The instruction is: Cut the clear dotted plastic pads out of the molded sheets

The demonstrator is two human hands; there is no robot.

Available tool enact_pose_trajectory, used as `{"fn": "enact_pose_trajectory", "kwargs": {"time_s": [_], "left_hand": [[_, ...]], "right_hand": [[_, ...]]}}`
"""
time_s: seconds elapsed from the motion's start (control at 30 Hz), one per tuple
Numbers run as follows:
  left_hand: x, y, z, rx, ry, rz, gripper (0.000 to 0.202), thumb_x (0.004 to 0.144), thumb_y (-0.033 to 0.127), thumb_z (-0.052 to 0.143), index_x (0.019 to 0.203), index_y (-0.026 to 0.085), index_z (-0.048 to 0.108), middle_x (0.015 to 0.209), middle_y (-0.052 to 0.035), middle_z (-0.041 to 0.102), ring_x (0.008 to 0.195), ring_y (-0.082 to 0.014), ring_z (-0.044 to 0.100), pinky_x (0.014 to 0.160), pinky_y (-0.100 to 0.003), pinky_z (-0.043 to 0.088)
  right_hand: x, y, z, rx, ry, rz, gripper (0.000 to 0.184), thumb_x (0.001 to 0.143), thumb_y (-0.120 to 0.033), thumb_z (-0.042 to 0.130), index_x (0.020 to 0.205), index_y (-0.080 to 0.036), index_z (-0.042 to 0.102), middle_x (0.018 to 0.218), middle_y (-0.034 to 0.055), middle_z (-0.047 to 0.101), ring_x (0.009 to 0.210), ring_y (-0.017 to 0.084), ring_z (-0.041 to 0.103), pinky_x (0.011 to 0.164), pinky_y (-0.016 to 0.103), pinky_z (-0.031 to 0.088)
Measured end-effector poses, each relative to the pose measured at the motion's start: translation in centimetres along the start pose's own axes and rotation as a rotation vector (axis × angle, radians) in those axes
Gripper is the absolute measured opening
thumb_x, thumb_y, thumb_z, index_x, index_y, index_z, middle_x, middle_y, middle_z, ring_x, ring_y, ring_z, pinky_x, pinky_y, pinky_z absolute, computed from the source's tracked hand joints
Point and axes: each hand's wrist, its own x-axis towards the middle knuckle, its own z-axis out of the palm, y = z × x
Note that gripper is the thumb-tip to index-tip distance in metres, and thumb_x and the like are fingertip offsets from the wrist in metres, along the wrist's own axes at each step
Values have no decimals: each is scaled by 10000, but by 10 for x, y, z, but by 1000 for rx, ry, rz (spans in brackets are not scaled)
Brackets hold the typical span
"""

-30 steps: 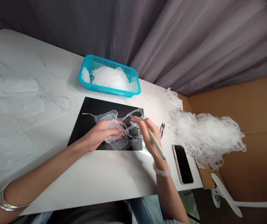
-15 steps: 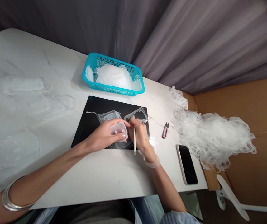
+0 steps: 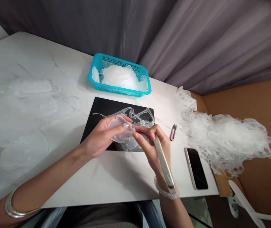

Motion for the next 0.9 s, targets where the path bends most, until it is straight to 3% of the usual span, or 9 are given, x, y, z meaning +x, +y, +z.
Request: {"fn": "enact_pose_trajectory", "kwargs": {"time_s": [0.17, 0.37, 0.53, 0.73, 0.9], "left_hand": [[0, 2, -3, -162, 38, -42, 144, 800, 251, 785, 926, 212, 728, 813, 3, 685, 762, -122, 653, 714, -235, 533], [-2, 5, -2, -216, 13, -36, 100, 786, 222, 782, 875, 211, 738, 839, 11, 698, 764, -104, 644, 682, -202, 508], [-4, 4, 2, -239, 35, -60, 108, 764, 224, 767, 860, 212, 717, 868, 6, 693, 783, -122, 641, 714, -238, 516], [-6, -2, 1, -284, 64, -77, 134, 783, 241, 729, 908, 237, 682, 957, 12, 666, 894, -160, 652, 826, -306, 526], [-7, -4, 2, -407, 44, -66, 101, 801, 158, 709, 870, 229, 695, 934, 32, 676, 862, -124, 653, 807, -254, 526]], "right_hand": [[-1, -1, 5, 63, 107, 21, 457, 842, -245, 719, 699, -248, 285, 837, 30, 782, 805, 212, 719, 709, 348, 505], [-3, -6, 10, -14, 84, -59, 467, 822, -258, 757, 706, -250, 305, 870, 14, 779, 767, 196, 699, 713, 354, 506], [-4, -10, 23, -21, 165, -101, 463, 848, -237, 725, 687, -252, 291, 793, -7, 764, 695, 181, 669, 704, 358, 501], [-7, -11, 24, 19, 196, -97, 468, 838, -219, 735, 679, -252, 297, 803, 1, 771, 699, 182, 657, 692, 356, 476], [-9, -11, 25, 50, 200, -88, 474, 836, -213, 740, 679, -246, 294, 800, 2, 771, 707, 175, 661, 680, 340, 468]]}}
